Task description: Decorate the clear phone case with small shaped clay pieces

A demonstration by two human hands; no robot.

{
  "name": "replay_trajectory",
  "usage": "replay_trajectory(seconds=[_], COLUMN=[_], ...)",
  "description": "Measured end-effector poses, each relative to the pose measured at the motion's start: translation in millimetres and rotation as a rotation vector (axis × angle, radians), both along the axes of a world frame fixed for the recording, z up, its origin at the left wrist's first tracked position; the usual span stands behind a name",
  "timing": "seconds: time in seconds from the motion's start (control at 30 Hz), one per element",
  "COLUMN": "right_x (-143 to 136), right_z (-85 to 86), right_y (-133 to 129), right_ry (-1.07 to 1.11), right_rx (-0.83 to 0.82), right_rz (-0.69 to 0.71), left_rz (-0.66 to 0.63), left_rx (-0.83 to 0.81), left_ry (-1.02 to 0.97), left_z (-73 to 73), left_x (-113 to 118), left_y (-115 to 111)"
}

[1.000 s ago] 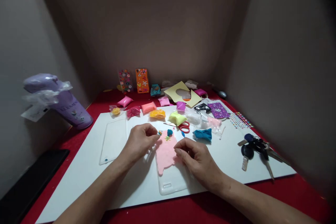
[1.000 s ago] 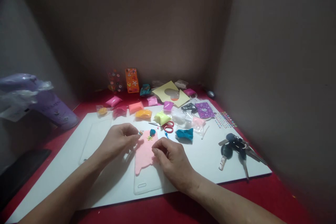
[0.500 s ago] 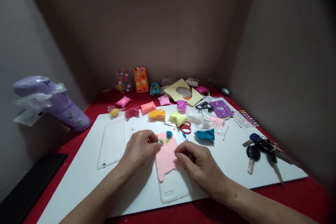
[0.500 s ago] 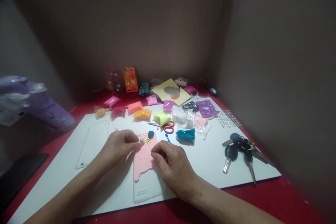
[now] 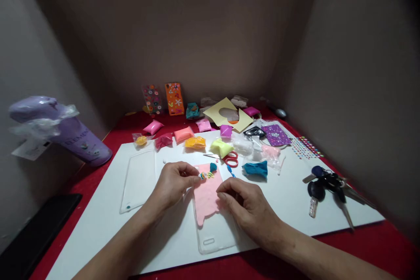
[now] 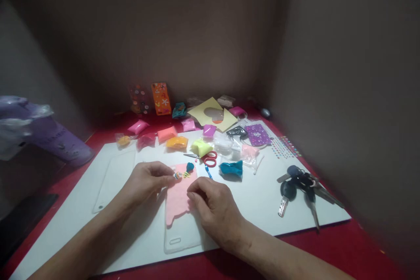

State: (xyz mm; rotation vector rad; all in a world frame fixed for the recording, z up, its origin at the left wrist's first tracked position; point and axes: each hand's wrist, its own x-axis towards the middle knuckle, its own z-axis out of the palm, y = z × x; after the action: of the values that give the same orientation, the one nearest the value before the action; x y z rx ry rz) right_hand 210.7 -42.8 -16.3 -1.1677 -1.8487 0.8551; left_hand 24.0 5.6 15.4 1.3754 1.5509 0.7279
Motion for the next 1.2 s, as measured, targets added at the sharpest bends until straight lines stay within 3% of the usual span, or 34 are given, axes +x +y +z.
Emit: replay_trajectory(seconds=[0.37, 0.53, 0.77, 1.2], right_x=[0.0, 0.3, 0.7, -0.9], right_z=[-1.4, -2.3, -3.3, -1.0], right_y=[0.8, -0.4, -0.2, -1.0], right_ry=[-0.009, -0.012, -0.017, -0.042], right_rx=[0.0, -0.001, 0.007, 0.01], right_rz=[-0.004, -0.003, -0.004, -0.002], left_rz=[-0.103, -0.1, -0.161, -0.096], left_rx=[0.178, 0.22, 0.33, 0.117], left_ry=[0.35, 0.321, 0.368, 0.276], left_z=[1.9, 3.3, -5.6, 0.4], left_x=[-4.8, -3.8, 2.1, -4.1], left_y=[-0.9, -1.9, -4.5, 3.9])
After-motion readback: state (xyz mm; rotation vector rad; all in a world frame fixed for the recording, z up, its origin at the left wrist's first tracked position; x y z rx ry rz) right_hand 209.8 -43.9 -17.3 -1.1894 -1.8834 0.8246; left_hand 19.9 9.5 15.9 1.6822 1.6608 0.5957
